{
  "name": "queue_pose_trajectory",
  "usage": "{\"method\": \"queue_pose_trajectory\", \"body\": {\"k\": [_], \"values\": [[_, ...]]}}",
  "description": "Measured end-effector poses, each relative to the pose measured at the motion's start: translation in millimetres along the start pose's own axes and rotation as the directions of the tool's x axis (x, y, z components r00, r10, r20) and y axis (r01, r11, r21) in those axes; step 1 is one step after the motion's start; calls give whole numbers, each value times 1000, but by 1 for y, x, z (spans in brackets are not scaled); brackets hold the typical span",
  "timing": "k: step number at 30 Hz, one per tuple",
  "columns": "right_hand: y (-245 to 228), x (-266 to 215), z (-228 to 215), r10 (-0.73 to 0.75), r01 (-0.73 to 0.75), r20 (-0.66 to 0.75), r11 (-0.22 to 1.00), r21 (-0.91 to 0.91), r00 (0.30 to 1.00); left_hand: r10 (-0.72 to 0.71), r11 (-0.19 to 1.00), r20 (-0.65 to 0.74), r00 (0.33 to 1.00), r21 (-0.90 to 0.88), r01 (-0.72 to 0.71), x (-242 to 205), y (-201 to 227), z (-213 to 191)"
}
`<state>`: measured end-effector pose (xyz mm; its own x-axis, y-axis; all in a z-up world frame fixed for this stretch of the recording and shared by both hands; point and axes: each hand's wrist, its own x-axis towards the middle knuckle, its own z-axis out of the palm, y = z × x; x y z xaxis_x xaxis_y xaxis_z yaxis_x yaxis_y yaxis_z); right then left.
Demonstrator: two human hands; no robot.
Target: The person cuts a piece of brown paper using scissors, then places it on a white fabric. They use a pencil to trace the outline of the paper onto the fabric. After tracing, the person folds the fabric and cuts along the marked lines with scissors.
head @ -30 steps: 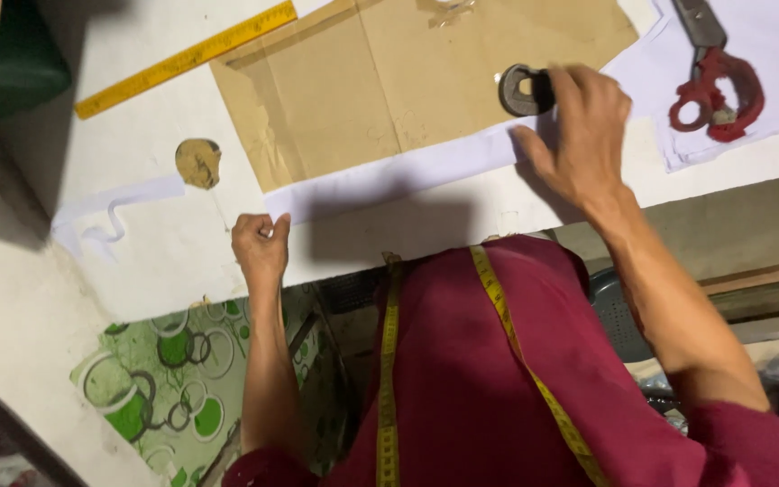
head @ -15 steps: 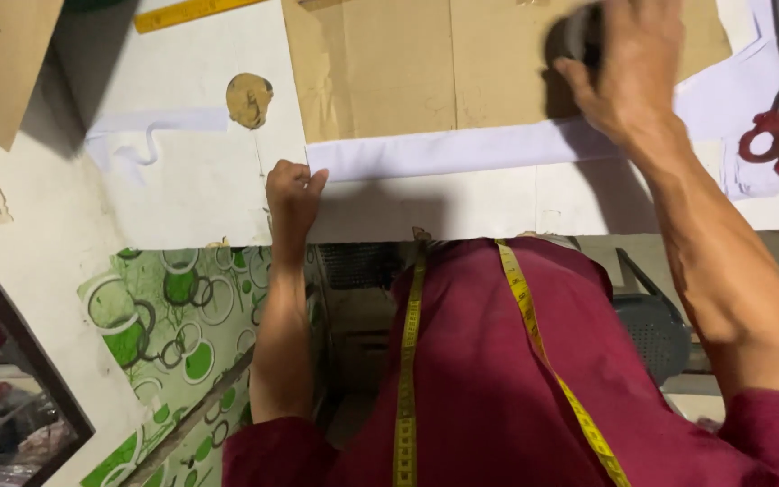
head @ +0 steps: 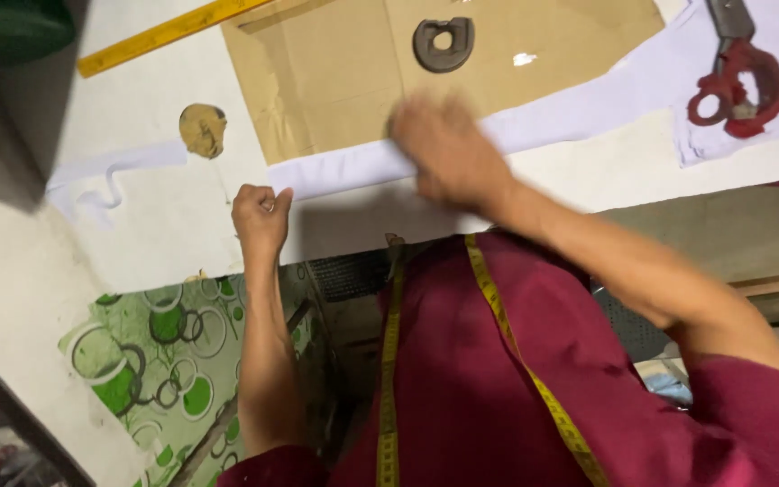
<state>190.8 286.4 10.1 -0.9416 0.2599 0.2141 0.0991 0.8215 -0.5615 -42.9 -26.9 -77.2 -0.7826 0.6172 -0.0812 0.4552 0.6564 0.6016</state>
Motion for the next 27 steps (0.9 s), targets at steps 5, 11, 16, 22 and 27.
{"method": "queue_pose_trajectory", "body": {"k": [5,11,16,22,27], "values": [[9,-79,21,-165,251,266,910,-331,950,-79,996,-60,995,40,81,0,-8,5],[48,-106,21,-36,92,239,970,-227,970,-108,994,-36,993,12,109,-2,0,3],[57,-110,11,29,39,266,968,-247,964,-97,995,-38,995,6,97,-4,-3,4],[74,-111,-4,120,-42,308,968,-247,944,-109,994,-28,994,-24,109,-5,0,3],[89,-114,-9,42,24,250,967,-252,967,-97,994,-53,994,-45,95,-3,-7,8]]}}
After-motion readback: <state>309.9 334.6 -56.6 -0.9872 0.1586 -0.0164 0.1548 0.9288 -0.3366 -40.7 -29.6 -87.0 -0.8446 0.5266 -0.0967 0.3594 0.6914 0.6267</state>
